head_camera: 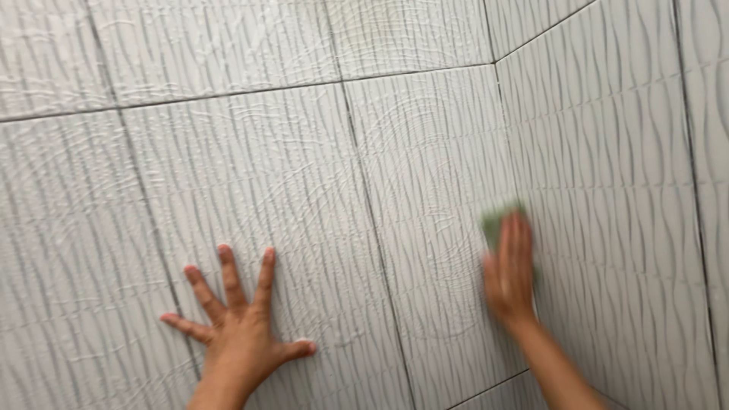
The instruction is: The person cleans bathroom wall tiles using a green sponge and liquid from a scoop, and organizes several toiletries and dental care items on a corner shower rack.
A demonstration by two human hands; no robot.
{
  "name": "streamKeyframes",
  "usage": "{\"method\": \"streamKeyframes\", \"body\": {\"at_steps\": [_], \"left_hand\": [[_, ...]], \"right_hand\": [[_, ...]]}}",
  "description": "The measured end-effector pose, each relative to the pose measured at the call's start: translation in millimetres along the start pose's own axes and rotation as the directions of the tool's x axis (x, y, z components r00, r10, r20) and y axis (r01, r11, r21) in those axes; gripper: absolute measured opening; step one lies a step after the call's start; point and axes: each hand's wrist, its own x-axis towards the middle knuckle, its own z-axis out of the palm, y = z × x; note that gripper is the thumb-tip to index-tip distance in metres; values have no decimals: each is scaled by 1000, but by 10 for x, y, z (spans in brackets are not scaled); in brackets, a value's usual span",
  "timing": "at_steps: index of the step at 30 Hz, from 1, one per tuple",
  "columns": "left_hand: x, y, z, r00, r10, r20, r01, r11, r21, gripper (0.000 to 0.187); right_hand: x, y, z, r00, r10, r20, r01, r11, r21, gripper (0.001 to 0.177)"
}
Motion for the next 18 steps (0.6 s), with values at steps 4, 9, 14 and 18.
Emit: {"method": "streamKeyframes", "body": {"at_steps": [4,9,14,18], "left_hand": [[-25,32,-95,999,20,34,-21,1000,21,160],[-167,-132,-8,988,154,-24,-154,988,24,146],[-274,-450,28,974,229,1,-228,973,40,158],[-360,-1155,-184,993,-112,44,107,990,89,165]], "right_hand": [[-1575,113,23,998,48,-38,-48,999,-6,74],[-1358,-73,65,978,205,32,-205,979,0,80],[171,-1656,495,979,-158,132,138,979,152,72],[-375,-2593,523,664,-595,453,494,804,331,82]]}}
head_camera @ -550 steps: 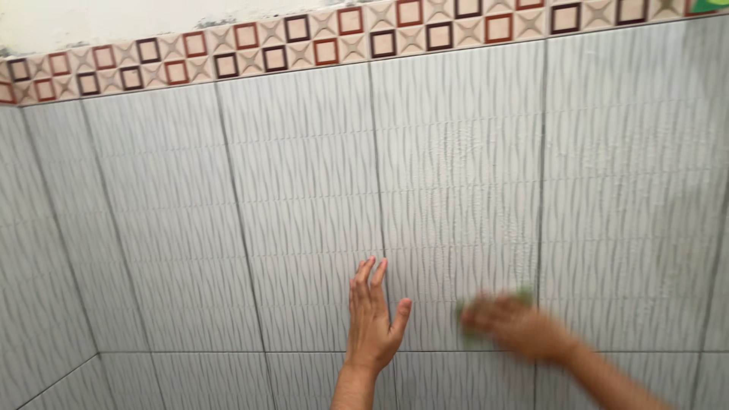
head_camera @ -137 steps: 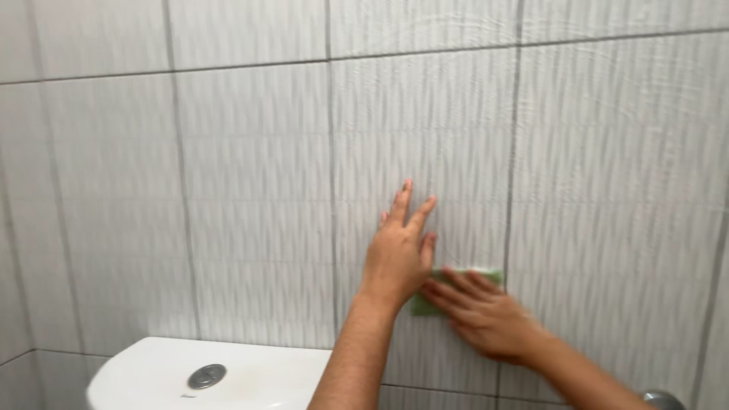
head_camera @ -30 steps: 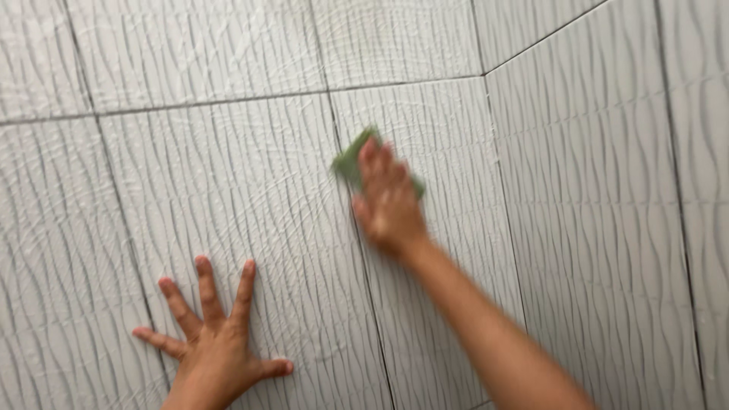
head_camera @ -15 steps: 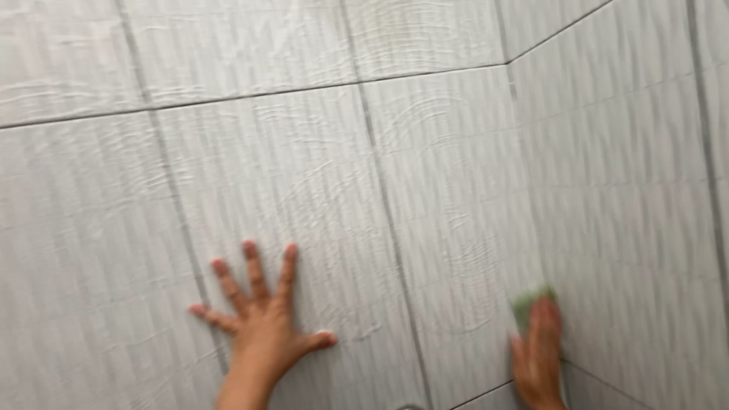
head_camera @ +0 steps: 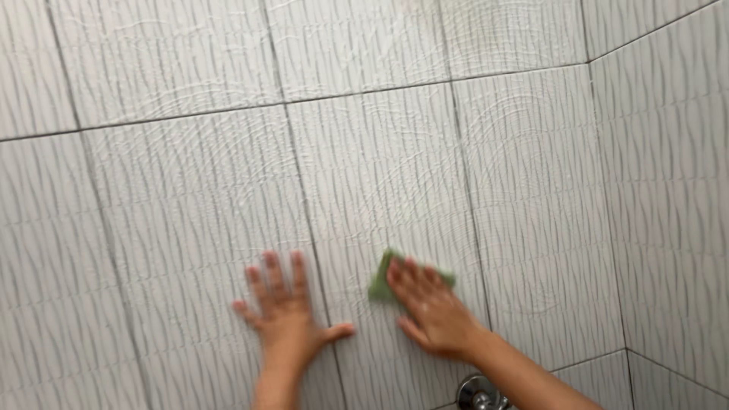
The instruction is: The person cleans bathroom wall tiles using a green sponge and liquid from a scoop, and organizes several toiletries and dental care items on a corner shower rack.
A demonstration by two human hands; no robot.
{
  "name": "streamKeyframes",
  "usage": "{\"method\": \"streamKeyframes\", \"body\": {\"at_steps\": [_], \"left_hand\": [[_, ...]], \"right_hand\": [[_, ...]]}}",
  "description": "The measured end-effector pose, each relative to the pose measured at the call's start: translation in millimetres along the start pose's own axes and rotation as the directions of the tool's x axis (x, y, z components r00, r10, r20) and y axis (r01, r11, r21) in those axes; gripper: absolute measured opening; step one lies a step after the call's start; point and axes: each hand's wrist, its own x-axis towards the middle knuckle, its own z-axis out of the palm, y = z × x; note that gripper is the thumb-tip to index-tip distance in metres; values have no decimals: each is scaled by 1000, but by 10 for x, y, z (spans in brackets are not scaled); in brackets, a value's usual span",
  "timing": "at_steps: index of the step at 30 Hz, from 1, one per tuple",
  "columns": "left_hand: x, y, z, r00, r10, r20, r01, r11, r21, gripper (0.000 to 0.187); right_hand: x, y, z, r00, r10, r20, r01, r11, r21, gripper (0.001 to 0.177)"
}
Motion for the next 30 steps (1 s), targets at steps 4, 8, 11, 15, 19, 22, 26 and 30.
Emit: {"method": "streamKeyframes", "body": {"at_steps": [4,8,11,15,19,22,26,30], "left_hand": [[-98,-764,-51,997,-42,-65,41,999,-11,172],[-114,-927,16,999,-17,-32,16,1000,-15,172],[-142,-935,-33,1000,-10,9,10,1000,-30,165],[-185,-929,-167,997,4,74,3,995,-100,154],[-206,-955,-263,993,16,117,4,986,-164,140],[-221,-935,-317,991,9,134,14,985,-173,135],[-247,-945,-327,991,12,136,14,982,-189,133],[-298,-948,-257,999,39,-7,-39,987,-154,128]], "right_hand": [[-767,395,-42,974,-71,215,132,949,-285,64],[-472,1467,-502,946,80,-316,-146,971,-189,59],[581,1674,-997,798,464,-385,-494,869,22,72],[1855,813,-922,846,387,-367,-389,919,71,78],[1530,-367,-213,926,-292,-241,223,935,-275,72],[440,-786,17,907,-399,133,417,897,-149,74],[-33,63,-338,930,-365,47,368,919,-145,65],[818,540,-662,880,434,-194,-443,896,-3,77]]}}
